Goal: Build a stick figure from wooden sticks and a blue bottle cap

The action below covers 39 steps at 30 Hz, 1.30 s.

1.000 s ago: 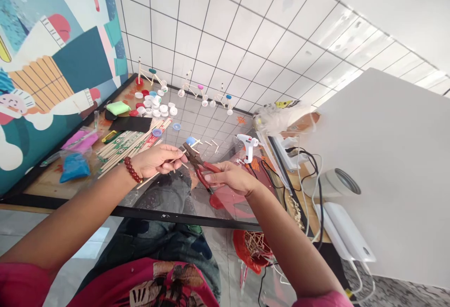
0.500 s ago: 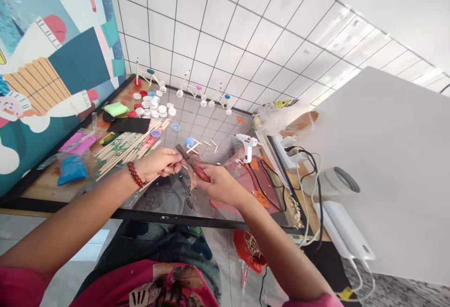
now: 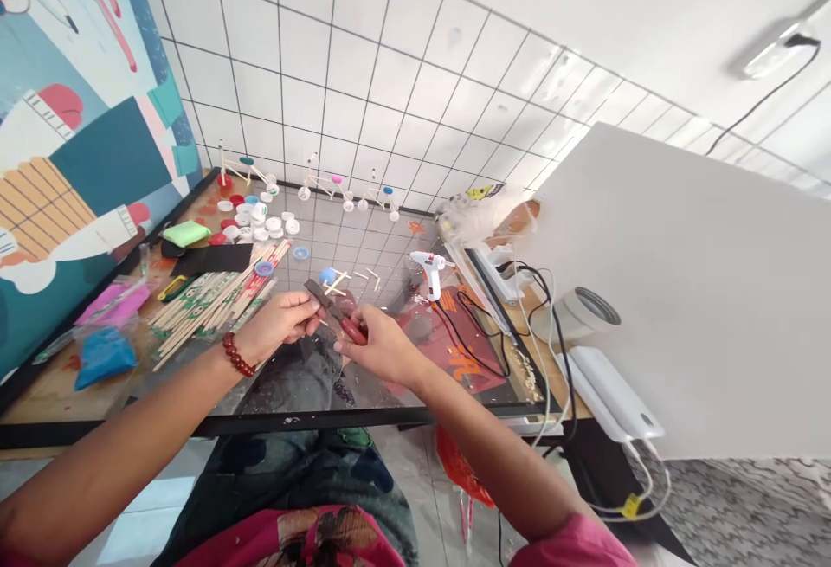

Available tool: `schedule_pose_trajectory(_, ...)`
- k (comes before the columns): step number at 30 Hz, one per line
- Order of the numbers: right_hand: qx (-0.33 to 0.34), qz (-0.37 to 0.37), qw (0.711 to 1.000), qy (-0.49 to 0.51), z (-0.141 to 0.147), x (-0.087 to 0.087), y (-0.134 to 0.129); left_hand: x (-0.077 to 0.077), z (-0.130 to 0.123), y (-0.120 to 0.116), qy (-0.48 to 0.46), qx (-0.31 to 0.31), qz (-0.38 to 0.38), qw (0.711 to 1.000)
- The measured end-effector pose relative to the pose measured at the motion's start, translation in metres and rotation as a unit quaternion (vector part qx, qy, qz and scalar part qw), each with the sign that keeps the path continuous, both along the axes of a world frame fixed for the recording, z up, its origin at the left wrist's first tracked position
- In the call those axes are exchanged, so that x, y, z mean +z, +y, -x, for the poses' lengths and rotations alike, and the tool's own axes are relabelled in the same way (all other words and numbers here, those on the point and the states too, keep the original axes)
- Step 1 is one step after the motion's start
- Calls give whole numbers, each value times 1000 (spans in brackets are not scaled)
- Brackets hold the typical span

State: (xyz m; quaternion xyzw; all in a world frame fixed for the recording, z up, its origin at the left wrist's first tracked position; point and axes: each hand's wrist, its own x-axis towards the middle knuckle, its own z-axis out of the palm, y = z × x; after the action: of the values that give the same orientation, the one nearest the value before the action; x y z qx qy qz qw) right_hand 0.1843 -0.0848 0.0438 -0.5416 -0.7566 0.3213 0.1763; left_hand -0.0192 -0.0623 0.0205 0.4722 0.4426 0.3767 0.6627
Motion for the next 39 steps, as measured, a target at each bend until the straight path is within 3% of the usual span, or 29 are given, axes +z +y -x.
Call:
schedule_pose_trajectory(3,-22,15,999,19,-4,2,4,0,-1,-2,-14,2,-50,999)
schedule_pose_trajectory(8,33,-8,995,-95,-5,10,6,2,4,-3,-26,-51,-74,996)
schedule_pose_trajectory(10,27,-8,992,-126,-2,11,5,3,4,-2,-18,-57,-64,996)
schedule_pose_trajectory(15,42,17,991,-125,8,8,5,6,2,-5,13,22,-34,999)
schedule_pose_trajectory(19,60,34,990,-124,12,3,7,4,3,-6,54,46,-25,997)
schedule_pose_trajectory(26,56,111,986,-111,10,-8,9,-1,1,-3,102,24,62,993)
schedule_pose_trajectory(30,52,146,979,-134,13,-6,10,-5,0,0,103,-3,109,989)
schedule_pose_trajectory(39,45,89,975,-198,19,7,17,1,-2,1,79,22,101,991)
